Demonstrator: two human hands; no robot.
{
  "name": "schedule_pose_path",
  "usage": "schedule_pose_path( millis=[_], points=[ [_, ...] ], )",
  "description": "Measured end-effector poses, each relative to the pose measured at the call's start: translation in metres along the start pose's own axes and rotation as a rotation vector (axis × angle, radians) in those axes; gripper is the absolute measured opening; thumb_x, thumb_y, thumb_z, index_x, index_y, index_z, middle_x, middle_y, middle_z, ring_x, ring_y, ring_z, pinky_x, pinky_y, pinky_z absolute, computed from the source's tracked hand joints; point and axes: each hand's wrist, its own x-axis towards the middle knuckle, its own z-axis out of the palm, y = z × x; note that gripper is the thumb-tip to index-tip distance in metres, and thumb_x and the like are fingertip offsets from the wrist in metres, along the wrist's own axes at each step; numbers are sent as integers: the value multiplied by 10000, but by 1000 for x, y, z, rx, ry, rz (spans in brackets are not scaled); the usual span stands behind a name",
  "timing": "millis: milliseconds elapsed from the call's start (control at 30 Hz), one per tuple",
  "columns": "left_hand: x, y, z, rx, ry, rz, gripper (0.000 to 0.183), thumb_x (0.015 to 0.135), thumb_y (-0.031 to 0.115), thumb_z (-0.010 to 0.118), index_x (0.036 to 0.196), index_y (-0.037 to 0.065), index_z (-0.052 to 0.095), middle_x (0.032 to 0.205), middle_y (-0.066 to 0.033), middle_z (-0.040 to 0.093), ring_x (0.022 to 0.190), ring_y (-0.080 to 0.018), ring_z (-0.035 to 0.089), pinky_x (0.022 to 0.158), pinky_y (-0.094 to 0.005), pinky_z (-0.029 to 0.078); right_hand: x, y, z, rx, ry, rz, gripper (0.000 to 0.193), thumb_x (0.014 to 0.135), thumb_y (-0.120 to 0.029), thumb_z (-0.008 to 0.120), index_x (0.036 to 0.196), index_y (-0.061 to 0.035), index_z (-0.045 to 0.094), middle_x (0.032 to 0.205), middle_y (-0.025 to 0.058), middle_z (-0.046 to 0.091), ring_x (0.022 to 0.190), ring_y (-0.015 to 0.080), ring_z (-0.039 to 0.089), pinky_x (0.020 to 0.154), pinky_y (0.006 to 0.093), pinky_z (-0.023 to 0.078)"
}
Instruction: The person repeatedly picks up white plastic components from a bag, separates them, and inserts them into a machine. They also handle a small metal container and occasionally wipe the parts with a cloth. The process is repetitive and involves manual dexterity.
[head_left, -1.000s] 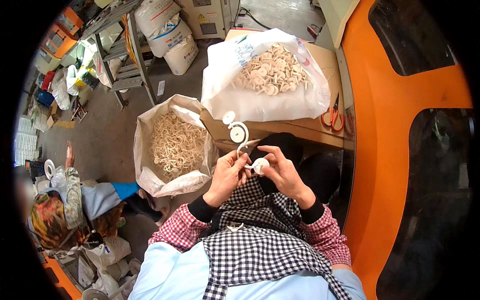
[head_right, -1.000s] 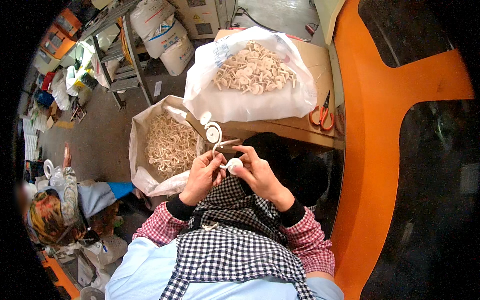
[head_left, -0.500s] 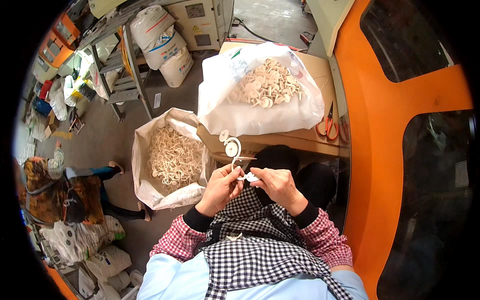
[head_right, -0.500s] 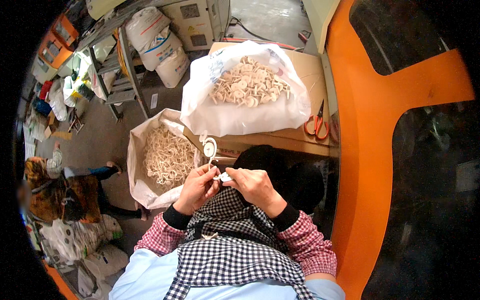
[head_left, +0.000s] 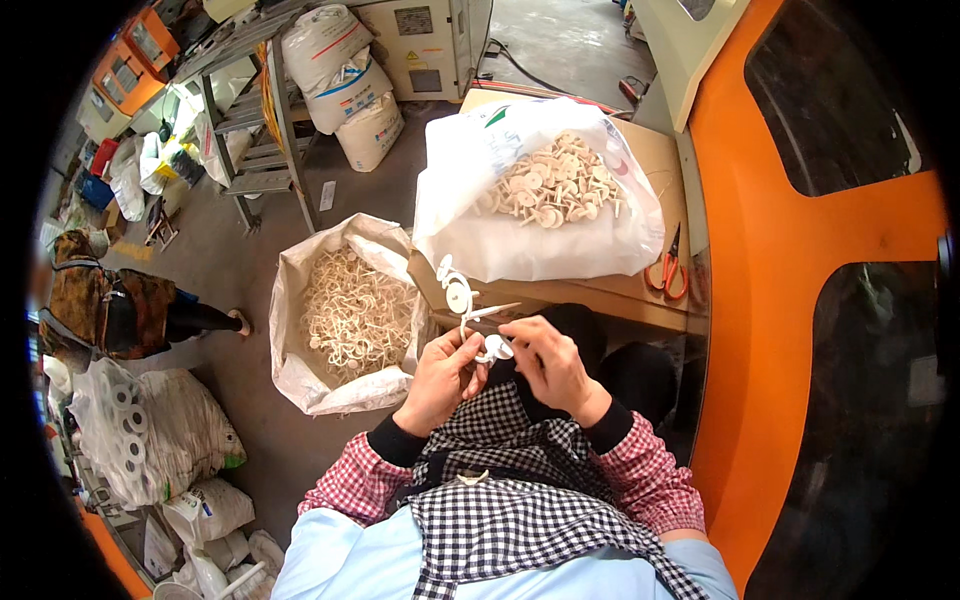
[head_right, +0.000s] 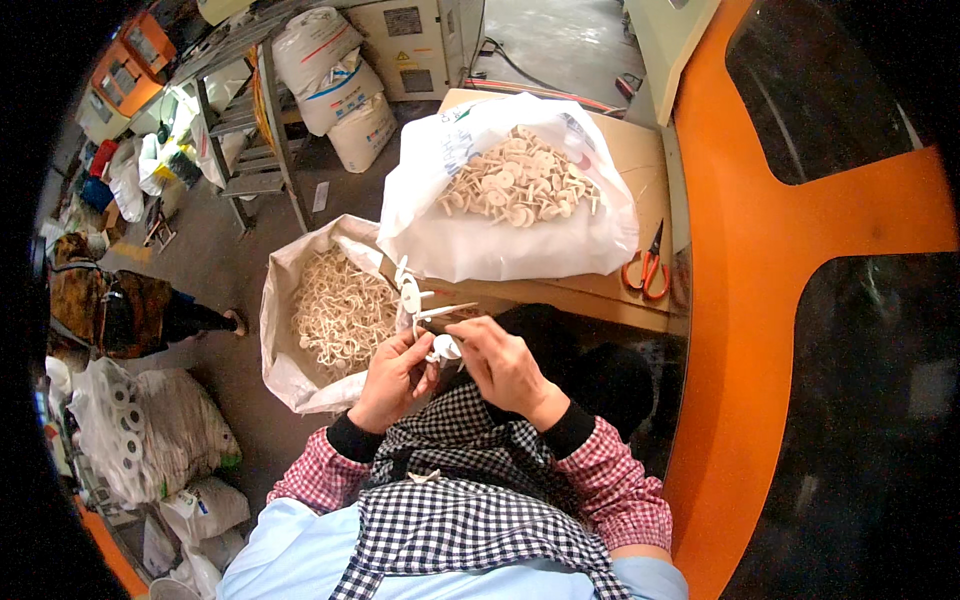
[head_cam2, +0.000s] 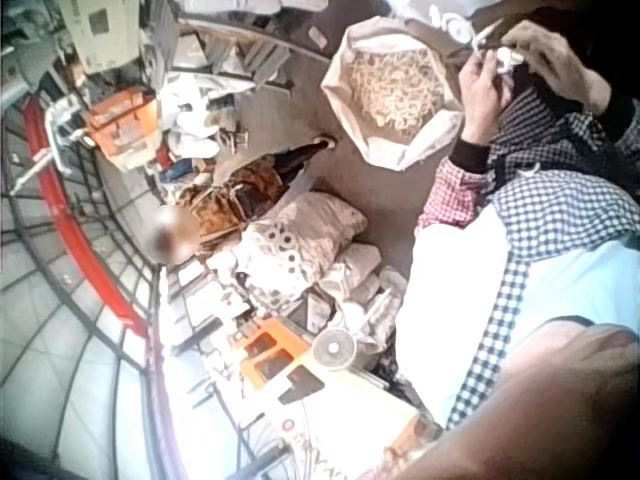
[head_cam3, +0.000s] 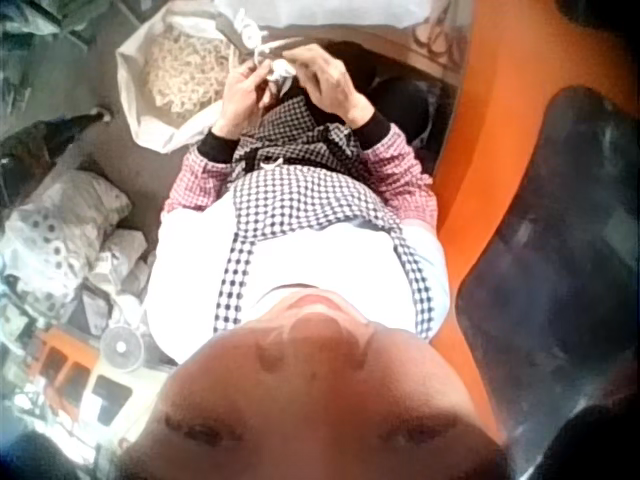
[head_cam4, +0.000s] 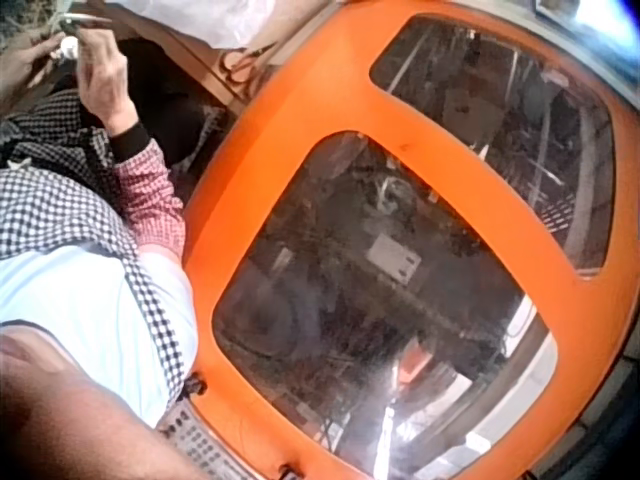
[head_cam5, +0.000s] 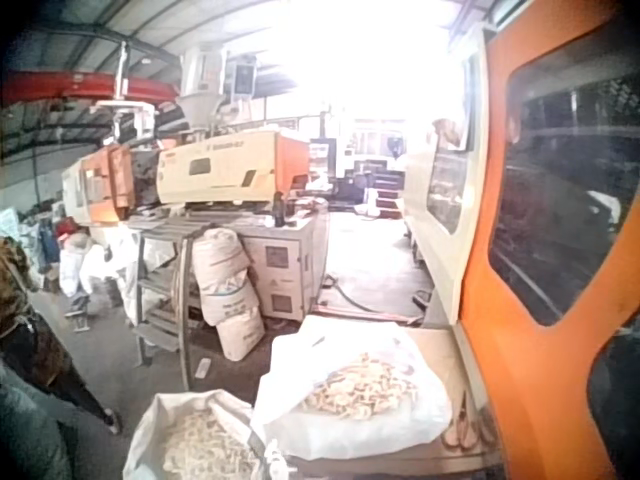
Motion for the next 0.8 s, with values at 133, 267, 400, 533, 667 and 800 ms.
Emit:
schedule_pose_path(
  millis=[133,267,400,533,667,800],
  points=[
    [2,-3,1,-178,-17,-53,169,953,190,455,922,40,526,625,-38,560,446,-84,482,393,-180,356,-2,-12,-7,-174,-119,-208,379,750,-1,622,1119,2,534,1050,159,556,747,276,619,624,325,528],
    [1,-4,7,-156,-47,-104,167,950,191,460,916,43,529,615,-36,558,440,-90,490,393,-176,363,-7,-7,-13,-113,-114,-94,246,778,-1,603,1022,13,568,911,142,580,670,262,601,562,317,491],
    [0,-15,4,418,141,250,142,944,152,469,916,28,531,588,-51,566,451,-107,516,418,-219,382,-4,-9,-7,15,-121,259,102,838,-64,563,867,27,600,689,120,578,548,196,567,478,275,426],
    [2,-12,-4,958,409,589,76,918,97,490,930,31,528,540,-106,541,478,-200,567,448,-309,403,12,8,-12,345,-32,713,234,896,-146,497,814,48,598,595,35,560,459,73,490,410,215,374],
    [4,-6,-11,962,361,510,89,917,114,493,919,28,519,542,-136,534,493,-265,568,465,-344,410,71,76,-44,237,321,611,288,913,-204,486,964,67,572,654,96,597,534,153,575,483,268,446],
    [-6,10,-3,1059,253,481,100,909,106,495,928,8,491,604,-205,534,550,-330,569,492,-379,407,116,66,-55,-426,281,178,367,941,-275,456,1057,63,540,852,146,646,830,253,633,729,354,496]
  ],
)
